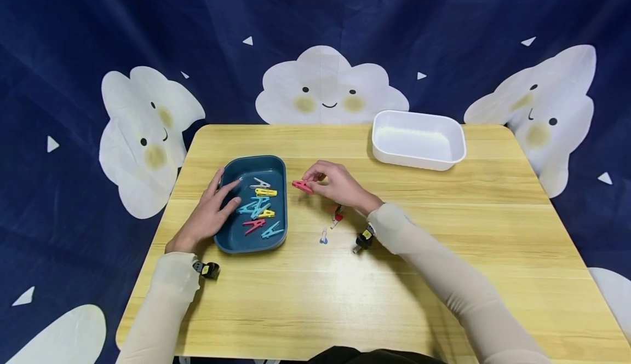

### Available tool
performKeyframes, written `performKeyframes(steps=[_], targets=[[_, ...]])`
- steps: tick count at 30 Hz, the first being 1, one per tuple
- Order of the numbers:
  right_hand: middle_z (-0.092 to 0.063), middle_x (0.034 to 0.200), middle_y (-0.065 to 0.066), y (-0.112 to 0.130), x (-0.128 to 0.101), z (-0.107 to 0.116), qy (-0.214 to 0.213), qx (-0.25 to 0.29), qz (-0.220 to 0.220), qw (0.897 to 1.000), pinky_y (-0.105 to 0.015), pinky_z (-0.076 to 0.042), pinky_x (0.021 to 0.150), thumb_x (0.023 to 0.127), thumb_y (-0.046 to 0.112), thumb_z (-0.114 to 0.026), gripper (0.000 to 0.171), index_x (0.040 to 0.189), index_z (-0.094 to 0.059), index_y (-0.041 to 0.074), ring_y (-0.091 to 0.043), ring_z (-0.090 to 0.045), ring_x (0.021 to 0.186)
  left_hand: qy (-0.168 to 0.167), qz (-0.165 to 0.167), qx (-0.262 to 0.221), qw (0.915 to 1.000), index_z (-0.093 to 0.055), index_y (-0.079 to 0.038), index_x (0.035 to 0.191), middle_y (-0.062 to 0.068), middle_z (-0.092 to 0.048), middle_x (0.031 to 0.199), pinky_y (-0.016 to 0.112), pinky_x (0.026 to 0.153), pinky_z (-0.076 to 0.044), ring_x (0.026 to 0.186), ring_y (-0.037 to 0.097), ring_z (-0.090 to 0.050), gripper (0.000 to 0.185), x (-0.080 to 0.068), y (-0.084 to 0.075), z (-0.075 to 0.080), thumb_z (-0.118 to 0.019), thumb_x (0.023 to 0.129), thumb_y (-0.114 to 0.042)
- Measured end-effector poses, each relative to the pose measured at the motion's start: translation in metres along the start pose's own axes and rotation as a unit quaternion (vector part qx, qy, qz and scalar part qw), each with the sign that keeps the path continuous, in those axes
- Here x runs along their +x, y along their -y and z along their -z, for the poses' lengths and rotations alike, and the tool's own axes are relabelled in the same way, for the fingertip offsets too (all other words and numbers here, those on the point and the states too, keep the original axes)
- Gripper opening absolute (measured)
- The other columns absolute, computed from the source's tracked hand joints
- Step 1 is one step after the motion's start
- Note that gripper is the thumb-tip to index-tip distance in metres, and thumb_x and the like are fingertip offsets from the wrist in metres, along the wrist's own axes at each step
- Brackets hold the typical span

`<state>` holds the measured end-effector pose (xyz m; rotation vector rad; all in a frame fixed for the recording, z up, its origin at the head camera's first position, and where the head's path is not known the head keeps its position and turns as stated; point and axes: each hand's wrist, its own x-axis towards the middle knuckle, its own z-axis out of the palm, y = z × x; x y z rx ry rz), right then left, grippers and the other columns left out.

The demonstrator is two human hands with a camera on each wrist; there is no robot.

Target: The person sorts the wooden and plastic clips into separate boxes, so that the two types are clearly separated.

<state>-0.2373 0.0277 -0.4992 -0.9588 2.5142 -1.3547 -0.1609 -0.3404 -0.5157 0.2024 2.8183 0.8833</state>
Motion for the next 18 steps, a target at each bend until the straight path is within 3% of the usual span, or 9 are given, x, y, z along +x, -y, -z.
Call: performKeyframes(steps=[13, 18], targets=[[-0.073, 0.111, -0.001, 0.026, 0.015, -0.037, 0.071, 0.007, 0.028, 0.997, -0.025, -0.062, 0.091, 0.104, 0.010, -0.075, 0.014, 0.117, -0.079, 0.012, -0.012, -0.066, 0.098, 0.001, 0.002, 0.000, 1.0000, -0.039, -0.016, 0.171, 0.008, 0.011, 0.185, 0.080, 0.127, -0.016, 0.168, 0.051, -0.004, 0.060, 0.000, 0.000, 0.000, -0.052, 0.116, -0.039], [-0.072, 0.113, 0.001, 0.036, 0.018, -0.049, 0.097, -0.023, 0.051, 0.994, -0.024, -0.057, 0.091, 0.106, 0.016, -0.073, 0.012, 0.116, -0.078, 0.015, -0.015, -0.064, 0.102, 0.001, 0.001, 0.002, 1.0000, -0.038, -0.016, 0.171, 0.008, 0.011, 0.185, 0.079, 0.128, -0.016, 0.168, 0.050, -0.004, 0.060, 0.001, 0.000, 0.000, -0.051, 0.117, -0.038]])
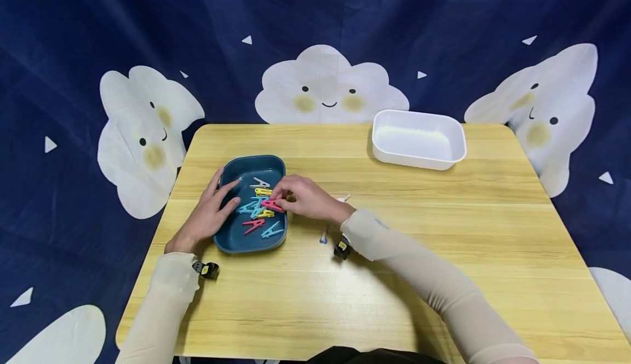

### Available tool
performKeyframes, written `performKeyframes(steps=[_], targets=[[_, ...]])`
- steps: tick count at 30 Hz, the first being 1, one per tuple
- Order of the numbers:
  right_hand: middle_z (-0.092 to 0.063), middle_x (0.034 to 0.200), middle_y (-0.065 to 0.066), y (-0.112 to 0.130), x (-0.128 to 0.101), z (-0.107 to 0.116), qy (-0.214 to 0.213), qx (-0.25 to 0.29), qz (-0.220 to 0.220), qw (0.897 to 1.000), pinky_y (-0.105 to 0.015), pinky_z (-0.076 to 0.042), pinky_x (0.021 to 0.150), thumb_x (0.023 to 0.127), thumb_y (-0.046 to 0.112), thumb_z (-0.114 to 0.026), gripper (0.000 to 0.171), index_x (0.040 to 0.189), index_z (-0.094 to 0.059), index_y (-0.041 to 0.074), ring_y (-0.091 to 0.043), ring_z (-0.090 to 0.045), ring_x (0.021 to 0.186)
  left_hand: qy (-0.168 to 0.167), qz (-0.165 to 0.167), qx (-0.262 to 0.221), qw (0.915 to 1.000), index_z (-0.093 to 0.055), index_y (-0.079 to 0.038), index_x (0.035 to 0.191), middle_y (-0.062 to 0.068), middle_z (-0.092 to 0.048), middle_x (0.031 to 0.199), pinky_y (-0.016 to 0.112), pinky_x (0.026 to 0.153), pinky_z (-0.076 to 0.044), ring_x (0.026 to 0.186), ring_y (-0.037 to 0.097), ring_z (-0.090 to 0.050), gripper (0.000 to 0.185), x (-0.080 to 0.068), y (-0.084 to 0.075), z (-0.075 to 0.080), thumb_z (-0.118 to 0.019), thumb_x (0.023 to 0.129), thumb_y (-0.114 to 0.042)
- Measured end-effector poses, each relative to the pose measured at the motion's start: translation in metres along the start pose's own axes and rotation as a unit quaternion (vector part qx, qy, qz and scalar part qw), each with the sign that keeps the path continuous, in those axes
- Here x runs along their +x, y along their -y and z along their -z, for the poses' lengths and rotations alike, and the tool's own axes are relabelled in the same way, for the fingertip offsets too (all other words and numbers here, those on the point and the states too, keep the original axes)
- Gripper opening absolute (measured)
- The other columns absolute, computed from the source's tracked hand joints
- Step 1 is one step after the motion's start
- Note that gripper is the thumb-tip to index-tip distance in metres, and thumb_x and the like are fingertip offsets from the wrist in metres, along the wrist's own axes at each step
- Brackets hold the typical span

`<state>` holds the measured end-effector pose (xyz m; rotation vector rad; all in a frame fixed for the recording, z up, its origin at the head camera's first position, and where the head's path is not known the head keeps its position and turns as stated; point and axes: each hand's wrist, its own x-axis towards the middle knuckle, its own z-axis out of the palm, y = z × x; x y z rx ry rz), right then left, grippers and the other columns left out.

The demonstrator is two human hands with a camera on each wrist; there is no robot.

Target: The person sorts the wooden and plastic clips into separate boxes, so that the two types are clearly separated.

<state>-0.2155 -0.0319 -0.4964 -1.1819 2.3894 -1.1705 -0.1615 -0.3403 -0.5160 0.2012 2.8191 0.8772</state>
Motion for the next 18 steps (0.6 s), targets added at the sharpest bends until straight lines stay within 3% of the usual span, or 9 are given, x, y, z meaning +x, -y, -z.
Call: performKeyframes(steps=[8, 12, 15, 18], targets=[[-0.070, 0.107, 0.003, 0.010, 0.010, -0.019, 0.023, -0.045, 0.065, 0.997, -0.027, -0.051, 0.095, 0.105, 0.013, -0.071, 0.012, 0.113, -0.079, 0.015, -0.014, -0.062, 0.101, -0.006, -0.009, 0.000, 0.9999, -0.041, -0.013, 0.169, 0.010, 0.009, 0.185, 0.078, 0.128, -0.016, 0.168, 0.050, -0.005, 0.059, 0.000, 0.000, -0.001, -0.053, 0.116, -0.036], [-0.072, 0.108, 0.003, 0.014, 0.014, -0.028, 0.038, -0.053, 0.082, 0.995, -0.031, -0.048, 0.114, 0.106, 0.013, -0.070, 0.012, 0.113, -0.079, 0.015, -0.013, -0.064, 0.102, -0.009, -0.013, -0.001, 0.9999, -0.041, -0.013, 0.169, 0.011, 0.008, 0.185, 0.078, 0.129, -0.016, 0.168, 0.050, -0.005, 0.058, 0.000, 0.001, -0.001, -0.053, 0.116, -0.034], [-0.073, 0.110, 0.002, 0.018, 0.017, -0.034, 0.051, -0.062, 0.092, 0.992, -0.032, -0.046, 0.119, 0.107, 0.013, -0.069, 0.013, 0.114, -0.079, 0.014, -0.012, -0.064, 0.104, -0.010, -0.016, -0.003, 0.9998, -0.042, -0.012, 0.169, 0.011, 0.008, 0.185, 0.078, 0.128, -0.016, 0.168, 0.050, -0.005, 0.058, 0.000, 0.002, -0.001, -0.053, 0.116, -0.036], [-0.073, 0.111, 0.002, 0.022, 0.018, -0.039, 0.057, -0.083, 0.102, 0.990, -0.030, -0.050, 0.112, 0.108, 0.015, -0.069, 0.013, 0.116, -0.079, 0.014, -0.010, -0.064, 0.104, -0.012, -0.018, -0.002, 0.9998, -0.042, -0.012, 0.169, 0.011, 0.007, 0.185, 0.078, 0.128, -0.016, 0.168, 0.051, -0.006, 0.059, 0.000, 0.002, -0.001, -0.052, 0.117, -0.039]])
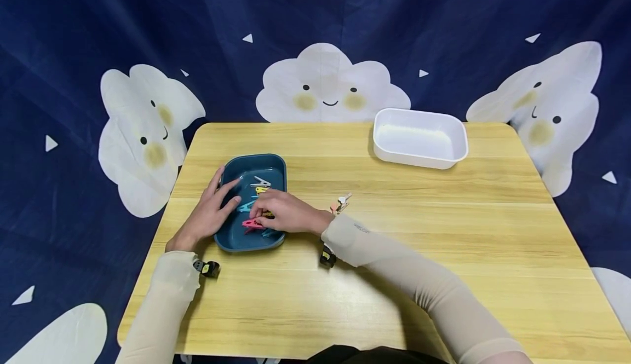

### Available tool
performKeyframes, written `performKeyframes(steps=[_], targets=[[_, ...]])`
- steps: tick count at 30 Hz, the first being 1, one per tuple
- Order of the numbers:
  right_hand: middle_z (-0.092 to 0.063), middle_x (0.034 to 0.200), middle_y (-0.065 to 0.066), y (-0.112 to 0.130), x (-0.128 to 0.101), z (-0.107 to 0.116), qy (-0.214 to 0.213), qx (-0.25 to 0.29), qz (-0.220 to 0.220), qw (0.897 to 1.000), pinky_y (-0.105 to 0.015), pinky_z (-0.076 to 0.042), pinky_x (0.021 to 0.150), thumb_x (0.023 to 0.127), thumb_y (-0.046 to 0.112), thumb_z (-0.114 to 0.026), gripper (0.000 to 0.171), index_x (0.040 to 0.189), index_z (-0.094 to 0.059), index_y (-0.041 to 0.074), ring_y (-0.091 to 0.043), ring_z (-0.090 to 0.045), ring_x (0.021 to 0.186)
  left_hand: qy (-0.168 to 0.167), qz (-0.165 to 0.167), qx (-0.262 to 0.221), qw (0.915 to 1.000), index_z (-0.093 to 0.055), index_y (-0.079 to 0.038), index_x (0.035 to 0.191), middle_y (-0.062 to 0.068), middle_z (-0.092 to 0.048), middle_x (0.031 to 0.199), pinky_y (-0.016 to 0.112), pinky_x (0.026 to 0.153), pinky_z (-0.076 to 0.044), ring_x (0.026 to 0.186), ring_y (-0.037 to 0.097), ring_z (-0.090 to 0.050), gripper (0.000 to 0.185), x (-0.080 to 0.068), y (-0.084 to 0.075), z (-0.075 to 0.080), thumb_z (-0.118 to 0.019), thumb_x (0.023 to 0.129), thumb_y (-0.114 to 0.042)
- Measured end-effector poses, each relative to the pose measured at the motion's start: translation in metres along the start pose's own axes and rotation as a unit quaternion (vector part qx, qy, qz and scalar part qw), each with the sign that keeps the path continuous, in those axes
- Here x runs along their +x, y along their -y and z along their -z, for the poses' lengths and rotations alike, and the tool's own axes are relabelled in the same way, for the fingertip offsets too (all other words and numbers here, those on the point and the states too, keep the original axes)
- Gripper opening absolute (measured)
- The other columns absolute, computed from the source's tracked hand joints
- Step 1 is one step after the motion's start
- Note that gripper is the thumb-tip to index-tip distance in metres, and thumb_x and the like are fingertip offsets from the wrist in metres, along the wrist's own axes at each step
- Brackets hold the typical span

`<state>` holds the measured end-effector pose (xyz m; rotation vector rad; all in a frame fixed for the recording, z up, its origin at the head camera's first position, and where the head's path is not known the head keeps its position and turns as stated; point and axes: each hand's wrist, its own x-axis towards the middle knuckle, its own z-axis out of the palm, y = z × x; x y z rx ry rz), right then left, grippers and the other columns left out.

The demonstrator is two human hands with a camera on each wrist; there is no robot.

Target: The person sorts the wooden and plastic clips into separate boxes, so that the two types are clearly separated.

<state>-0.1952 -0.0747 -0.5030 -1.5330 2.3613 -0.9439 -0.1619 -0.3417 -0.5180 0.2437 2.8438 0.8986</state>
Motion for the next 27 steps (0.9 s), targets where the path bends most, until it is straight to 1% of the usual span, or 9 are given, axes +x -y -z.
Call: performKeyframes(steps=[5, 8, 12, 13, 16, 19, 20, 24, 27], targets=[[-0.072, 0.109, 0.003, 0.001, 0.001, -0.004, 0.005, -0.027, 0.008, 1.000, -0.026, -0.053, 0.102, 0.108, 0.017, -0.069, 0.013, 0.115, -0.080, 0.016, -0.008, -0.064, 0.102, -0.001, 0.000, 0.003, 1.0000, -0.042, -0.013, 0.169, 0.011, 0.007, 0.185, 0.078, 0.128, -0.017, 0.168, 0.051, -0.007, 0.059, 0.001, 0.000, 0.000, -0.051, 0.117, -0.040], [-0.071, 0.110, 0.003, 0.000, 0.001, -0.004, 0.006, -0.026, 0.012, 1.000, -0.028, -0.053, 0.101, 0.108, 0.017, -0.069, 0.013, 0.115, -0.079, 0.015, -0.009, -0.064, 0.102, 0.000, -0.001, 0.002, 1.0000, -0.042, -0.013, 0.169, 0.011, 0.007, 0.185, 0.077, 0.128, -0.017, 0.168, 0.051, -0.007, 0.058, 0.001, 0.000, 0.000, -0.052, 0.116, -0.037], [-0.072, 0.113, 0.002, -0.001, -0.003, 0.000, 0.003, 0.004, 0.006, 1.000, -0.030, -0.052, 0.105, 0.108, 0.016, -0.068, 0.014, 0.117, -0.079, 0.014, -0.012, -0.065, 0.105, 0.001, 0.001, 0.002, 1.0000, -0.042, -0.012, 0.169, 0.011, 0.008, 0.185, 0.078, 0.128, -0.017, 0.168, 0.051, -0.006, 0.058, 0.001, 0.000, -0.001, -0.054, 0.116, -0.033], [-0.072, 0.113, 0.002, -0.002, -0.004, 0.002, 0.001, 0.015, 0.003, 1.000, -0.030, -0.051, 0.108, 0.108, 0.016, -0.068, 0.014, 0.118, -0.079, 0.014, -0.013, -0.065, 0.105, 0.001, 0.001, 0.002, 1.0000, -0.042, -0.012, 0.168, 0.011, 0.008, 0.185, 0.078, 0.128, -0.017, 0.168, 0.051, -0.006, 0.058, 0.001, 0.000, -0.001, -0.054, 0.116, -0.032], [-0.073, 0.112, 0.001, -0.006, -0.010, 0.010, -0.008, 0.054, -0.007, 0.998, -0.028, -0.053, 0.103, 0.107, 0.016, -0.070, 0.015, 0.118, -0.079, 0.011, -0.016, -0.067, 0.104, 0.001, 0.002, 0.002, 1.0000, -0.042, -0.012, 0.168, 0.011, 0.008, 0.185, 0.078, 0.128, -0.016, 0.168, 0.051, -0.006, 0.058, 0.001, 0.000, -0.001, -0.054, 0.116, -0.032], [-0.072, 0.110, 0.001, -0.012, -0.017, 0.020, -0.021, 0.079, -0.024, 0.996, -0.027, -0.054, 0.100, 0.107, 0.017, -0.072, 0.017, 0.119, -0.079, 0.009, -0.015, -0.067, 0.103, 0.003, 0.007, 0.002, 1.0000, -0.041, -0.013, 0.169, 0.010, 0.009, 0.185, 0.078, 0.129, -0.016, 0.169, 0.050, -0.005, 0.059, 0.001, -0.001, -0.001, -0.054, 0.116, -0.034], [-0.072, 0.110, 0.001, -0.014, -0.020, 0.024, -0.025, 0.087, -0.032, 0.995, -0.026, -0.055, 0.095, 0.106, 0.018, -0.072, 0.017, 0.119, -0.079, 0.009, -0.014, -0.067, 0.102, 0.005, 0.008, 0.001, 1.0000, -0.041, -0.013, 0.169, 0.010, 0.009, 0.185, 0.078, 0.129, -0.016, 0.169, 0.049, -0.004, 0.059, 0.001, -0.001, -0.001, -0.053, 0.116, -0.036], [-0.073, 0.113, 0.002, -0.022, -0.033, 0.039, -0.046, 0.107, -0.070, 0.991, -0.027, -0.060, 0.093, 0.106, 0.019, -0.073, 0.018, 0.120, -0.079, 0.008, -0.011, -0.067, 0.102, 0.009, 0.014, -0.002, 0.9999, -0.040, -0.014, 0.170, 0.009, 0.011, 0.185, 0.079, 0.128, -0.016, 0.169, 0.049, -0.003, 0.061, 0.000, -0.002, 0.000, -0.051, 0.116, -0.042], [-0.075, 0.117, 0.002, -0.028, -0.043, 0.045, -0.061, 0.111, -0.087, 0.988, -0.027, -0.061, 0.093, 0.106, 0.018, -0.073, 0.018, 0.120, -0.079, 0.008, -0.011, -0.068, 0.102, 0.010, 0.016, -0.003, 0.9998, -0.039, -0.015, 0.170, 0.009, 0.011, 0.185, 0.080, 0.128, -0.015, 0.169, 0.050, -0.003, 0.061, 0.000, -0.002, 0.000, -0.051, 0.116, -0.041]])
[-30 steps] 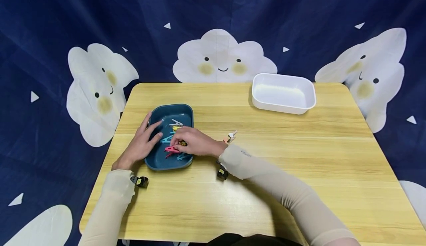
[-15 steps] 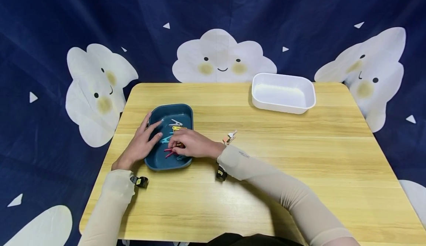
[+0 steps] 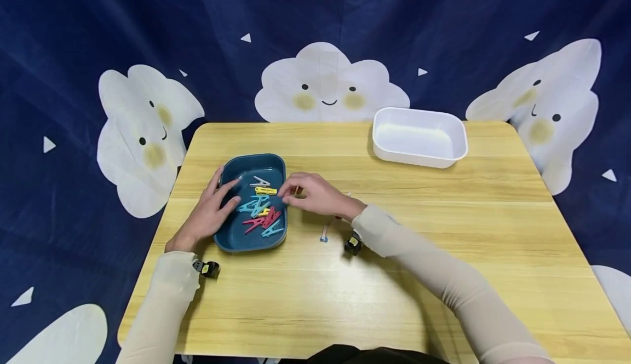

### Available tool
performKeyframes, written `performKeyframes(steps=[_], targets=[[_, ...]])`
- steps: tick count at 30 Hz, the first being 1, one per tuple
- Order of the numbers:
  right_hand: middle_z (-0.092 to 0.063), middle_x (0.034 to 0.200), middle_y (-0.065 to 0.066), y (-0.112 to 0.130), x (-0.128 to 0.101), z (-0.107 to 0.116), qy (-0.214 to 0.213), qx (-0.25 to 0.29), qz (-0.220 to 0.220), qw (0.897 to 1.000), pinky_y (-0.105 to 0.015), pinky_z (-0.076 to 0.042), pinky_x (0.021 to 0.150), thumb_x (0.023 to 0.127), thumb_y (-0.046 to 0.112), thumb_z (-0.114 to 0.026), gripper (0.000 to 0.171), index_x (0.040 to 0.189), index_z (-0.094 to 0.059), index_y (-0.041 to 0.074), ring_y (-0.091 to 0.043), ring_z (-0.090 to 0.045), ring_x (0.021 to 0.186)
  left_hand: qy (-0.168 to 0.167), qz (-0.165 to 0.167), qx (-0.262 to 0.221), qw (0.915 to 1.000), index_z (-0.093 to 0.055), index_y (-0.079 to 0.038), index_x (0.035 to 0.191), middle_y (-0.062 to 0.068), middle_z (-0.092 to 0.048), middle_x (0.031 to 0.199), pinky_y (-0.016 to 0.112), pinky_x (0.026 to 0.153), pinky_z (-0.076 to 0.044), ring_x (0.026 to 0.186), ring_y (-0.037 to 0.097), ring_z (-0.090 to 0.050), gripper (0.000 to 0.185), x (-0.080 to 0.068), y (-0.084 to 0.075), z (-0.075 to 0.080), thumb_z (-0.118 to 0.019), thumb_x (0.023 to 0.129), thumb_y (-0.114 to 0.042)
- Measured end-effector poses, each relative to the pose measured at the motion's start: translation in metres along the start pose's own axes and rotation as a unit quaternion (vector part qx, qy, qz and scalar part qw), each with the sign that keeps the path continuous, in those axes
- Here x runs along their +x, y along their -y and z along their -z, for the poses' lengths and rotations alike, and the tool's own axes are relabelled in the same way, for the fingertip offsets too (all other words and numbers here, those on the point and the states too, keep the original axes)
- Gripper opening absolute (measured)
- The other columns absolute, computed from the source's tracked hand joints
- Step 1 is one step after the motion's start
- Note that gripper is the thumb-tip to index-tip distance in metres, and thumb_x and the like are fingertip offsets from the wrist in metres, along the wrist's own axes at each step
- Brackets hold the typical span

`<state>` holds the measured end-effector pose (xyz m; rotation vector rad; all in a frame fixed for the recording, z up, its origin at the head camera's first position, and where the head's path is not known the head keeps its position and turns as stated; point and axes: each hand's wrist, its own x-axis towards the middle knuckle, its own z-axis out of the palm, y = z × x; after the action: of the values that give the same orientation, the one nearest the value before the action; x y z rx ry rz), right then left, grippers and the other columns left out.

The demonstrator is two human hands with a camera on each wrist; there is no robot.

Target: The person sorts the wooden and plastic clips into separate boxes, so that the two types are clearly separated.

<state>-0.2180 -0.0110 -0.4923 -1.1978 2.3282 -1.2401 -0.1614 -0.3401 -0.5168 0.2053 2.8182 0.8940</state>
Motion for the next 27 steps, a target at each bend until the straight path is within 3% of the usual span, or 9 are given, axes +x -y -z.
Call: performKeyframes(steps=[5, 13, 27], targets=[[-0.077, 0.115, -0.002, -0.011, -0.014, 0.011, -0.015, 0.001, -0.008, 1.000, -0.028, -0.062, 0.093, 0.105, 0.014, -0.073, 0.017, 0.119, -0.079, 0.006, -0.013, -0.070, 0.103, 0.000, 0.000, 0.001, 1.0000, -0.039, -0.015, 0.170, 0.009, 0.011, 0.185, 0.080, 0.128, -0.015, 0.169, 0.050, -0.003, 0.061, 0.000, 0.000, 0.000, -0.052, 0.116, -0.039], [-0.078, 0.111, -0.004, -0.029, -0.039, 0.032, -0.051, 0.002, -0.020, 0.998, -0.042, -0.061, 0.093, 0.104, 0.011, -0.074, 0.016, 0.117, -0.079, 0.004, -0.016, -0.069, 0.100, 0.000, 0.001, 0.006, 1.0000, -0.040, -0.015, 0.170, 0.009, 0.011, 0.185, 0.080, 0.127, -0.015, 0.168, 0.051, -0.003, 0.061, 0.000, -0.001, 0.000, -0.052, 0.116, -0.041], [-0.078, 0.107, -0.007, -0.058, -0.078, 0.063, -0.108, -0.005, -0.035, 0.994, -0.043, -0.061, 0.091, 0.102, 0.007, -0.076, 0.016, 0.116, -0.079, -0.001, -0.020, -0.070, 0.097, -0.023, -0.005, 0.013, 0.9996, -0.043, -0.014, 0.168, 0.014, 0.004, 0.185, 0.083, 0.123, -0.022, 0.166, 0.051, -0.004, 0.062, -0.003, -0.006, 0.003, -0.055, 0.115, -0.044]])
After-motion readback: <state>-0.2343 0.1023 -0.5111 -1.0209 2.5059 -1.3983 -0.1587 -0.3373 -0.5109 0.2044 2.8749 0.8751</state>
